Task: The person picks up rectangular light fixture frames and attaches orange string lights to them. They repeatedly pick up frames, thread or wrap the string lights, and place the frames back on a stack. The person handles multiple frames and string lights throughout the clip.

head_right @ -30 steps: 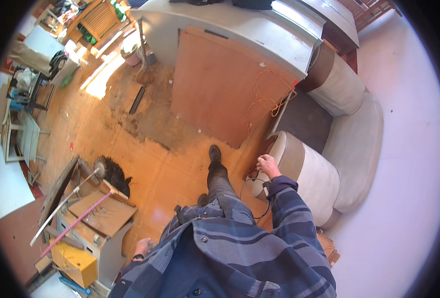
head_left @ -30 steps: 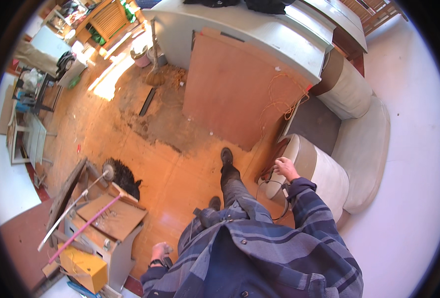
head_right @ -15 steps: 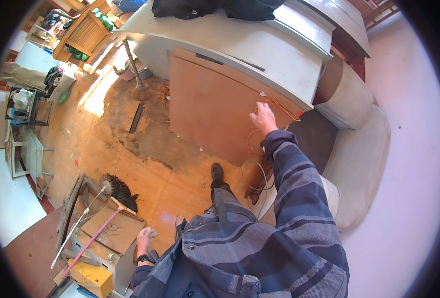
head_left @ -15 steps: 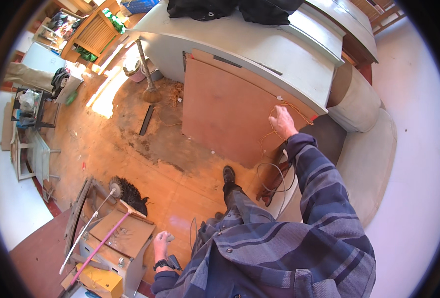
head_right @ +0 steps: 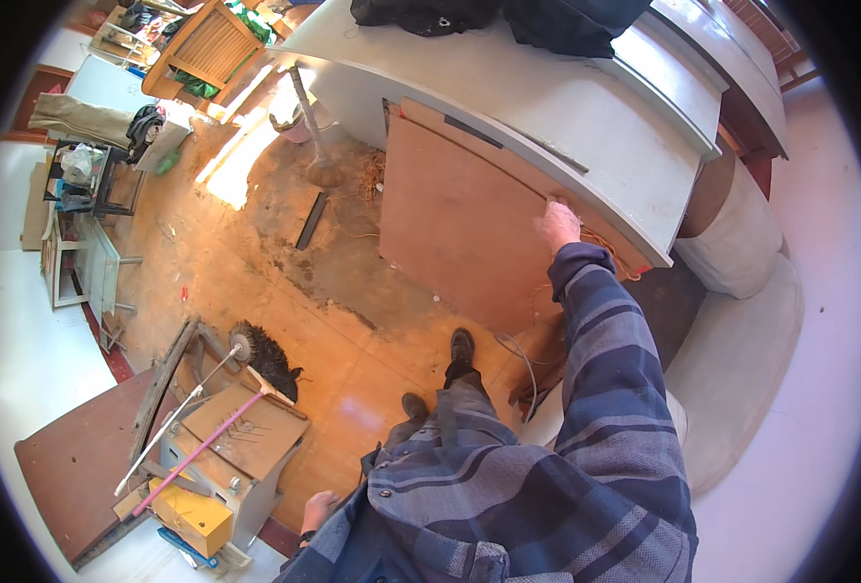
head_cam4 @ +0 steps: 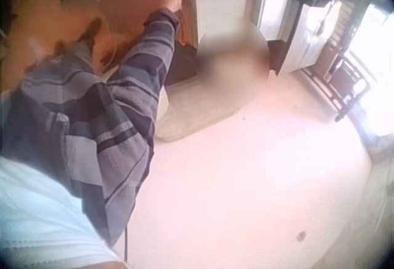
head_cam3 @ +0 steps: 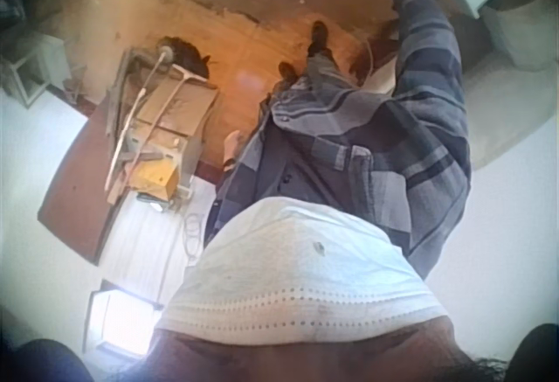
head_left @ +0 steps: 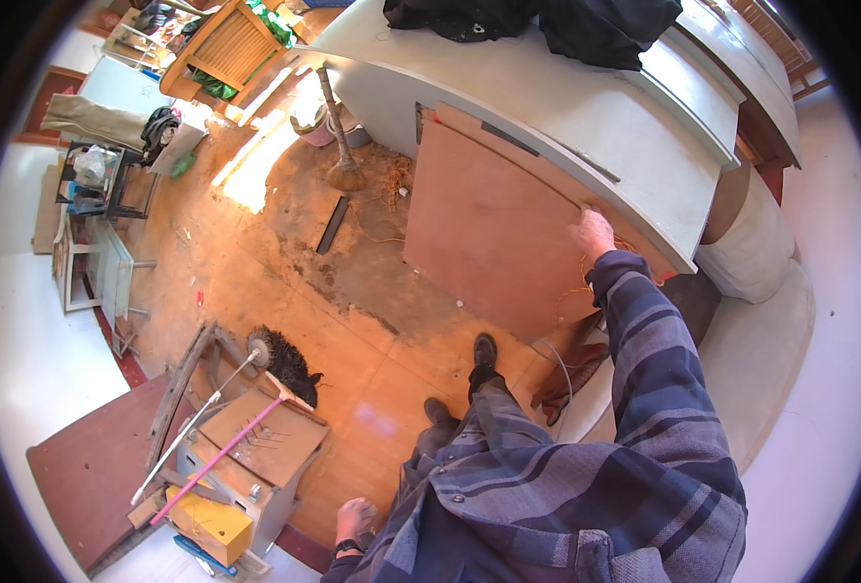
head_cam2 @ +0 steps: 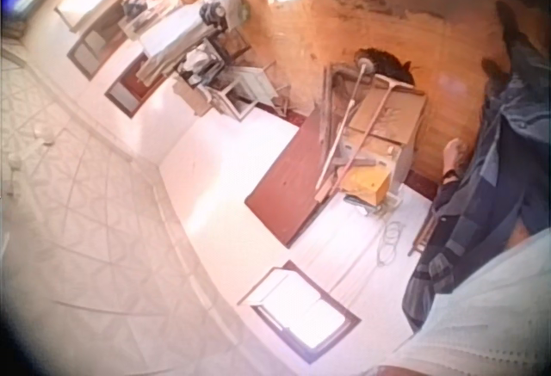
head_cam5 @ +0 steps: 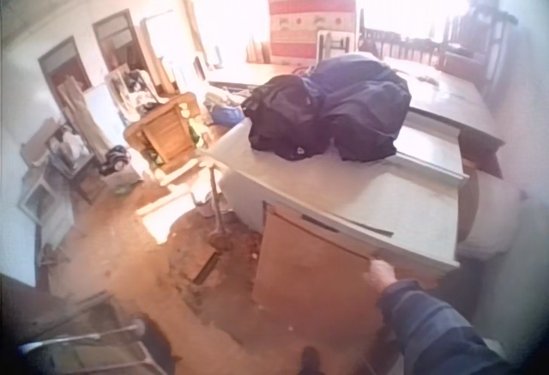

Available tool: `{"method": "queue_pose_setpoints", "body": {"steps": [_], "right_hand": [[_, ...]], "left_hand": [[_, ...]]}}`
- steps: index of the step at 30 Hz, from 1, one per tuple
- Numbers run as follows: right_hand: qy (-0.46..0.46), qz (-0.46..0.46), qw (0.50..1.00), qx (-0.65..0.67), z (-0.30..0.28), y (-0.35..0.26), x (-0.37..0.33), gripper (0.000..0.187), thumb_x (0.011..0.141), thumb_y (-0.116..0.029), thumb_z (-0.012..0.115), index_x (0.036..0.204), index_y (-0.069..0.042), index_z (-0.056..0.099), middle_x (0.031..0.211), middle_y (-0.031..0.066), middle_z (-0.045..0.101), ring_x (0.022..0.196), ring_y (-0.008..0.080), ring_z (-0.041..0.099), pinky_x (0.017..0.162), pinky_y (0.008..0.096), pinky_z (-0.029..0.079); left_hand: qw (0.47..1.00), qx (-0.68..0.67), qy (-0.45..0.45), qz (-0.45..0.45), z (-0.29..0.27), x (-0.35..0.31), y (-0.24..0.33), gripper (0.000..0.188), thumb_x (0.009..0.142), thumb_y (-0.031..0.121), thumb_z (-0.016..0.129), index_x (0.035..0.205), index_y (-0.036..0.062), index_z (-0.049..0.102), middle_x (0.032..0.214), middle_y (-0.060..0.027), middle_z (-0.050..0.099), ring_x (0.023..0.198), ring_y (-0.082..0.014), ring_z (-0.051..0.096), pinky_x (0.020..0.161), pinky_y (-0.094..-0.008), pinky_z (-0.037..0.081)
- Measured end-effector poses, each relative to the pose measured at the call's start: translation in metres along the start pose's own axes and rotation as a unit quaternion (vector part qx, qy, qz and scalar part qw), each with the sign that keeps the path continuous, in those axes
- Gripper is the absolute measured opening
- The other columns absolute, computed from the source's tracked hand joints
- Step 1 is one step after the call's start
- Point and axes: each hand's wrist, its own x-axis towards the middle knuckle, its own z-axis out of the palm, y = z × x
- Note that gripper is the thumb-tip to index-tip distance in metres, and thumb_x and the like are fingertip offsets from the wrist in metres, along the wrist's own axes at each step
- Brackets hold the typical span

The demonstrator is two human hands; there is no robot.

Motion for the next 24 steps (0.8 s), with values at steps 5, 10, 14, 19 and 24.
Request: {"method": "queue_pose_setpoints", "body": {"steps": [5,10,14,19,24], "right_hand": [[0.036,0.023,0.999,0.016,0.006,-0.010,0.002,0.053,0.080,-0.024,0.074,0.131,-0.010,0.063,0.137,0.0152,0.059,0.129,0.0386,0.055,0.108,0.0551,0.045],[0.104,0.015,0.994,-0.025,0.021,-0.008,0.004,0.041,0.080,-0.018,0.073,0.120,-0.010,0.066,0.129,0.0155,0.061,0.125,0.0386,0.056,0.105,0.0525,0.047],[0.104,-0.047,0.993,0.007,0.020,-0.009,-0.008,0.026,0.080,-0.015,0.071,0.104,-0.010,0.065,0.114,0.0152,0.064,0.113,0.0384,0.060,0.094,0.0492,0.051],[0.136,-0.117,0.982,0.059,0.024,-0.041,-0.102,0.009,0.081,-0.012,0.069,0.086,-0.010,0.062,0.094,0.0107,0.064,0.096,0.0343,0.064,0.082,0.0462,0.053],[0.049,-0.164,0.981,0.091,0.033,-0.097,-0.232,0.015,0.080,-0.013,0.072,0.085,-0.009,0.058,0.090,0.0104,0.061,0.092,0.0334,0.064,0.076,0.0452,0.054]], "left_hand": [[0.998,-0.010,0.058,-0.012,-0.016,0.009,0.009,0.033,0.100,0.025,0.063,0.125,0.0033,0.064,0.108,-0.0090,0.073,0.091,-0.0218,0.072,0.074,-0.0353,0.056],[0.964,0.216,-0.045,0.150,-0.050,0.020,-0.006,0.031,0.101,0.028,0.060,0.120,0.0041,0.066,0.105,-0.0082,0.074,0.090,-0.0218,0.072,0.074,-0.0361,0.056],[0.958,0.204,-0.102,0.174,-0.070,0.049,0.011,0.025,0.100,0.027,0.060,0.108,0.0050,0.068,0.095,-0.0065,0.072,0.086,-0.0204,0.070,0.072,-0.0355,0.055],[0.949,0.247,-0.090,0.171,-0.071,0.114,0.130,0.021,0.096,0.024,0.063,0.099,0.0045,0.069,0.087,-0.0054,0.069,0.079,-0.0169,0.065,0.069,-0.0345,0.053],[0.887,0.313,-0.043,0.336,-0.028,0.159,0.339,0.029,0.097,0.023,0.065,0.109,-0.0036,0.069,0.099,-0.0102,0.072,0.088,-0.0167,0.066,0.082,-0.0335,0.054]]}}
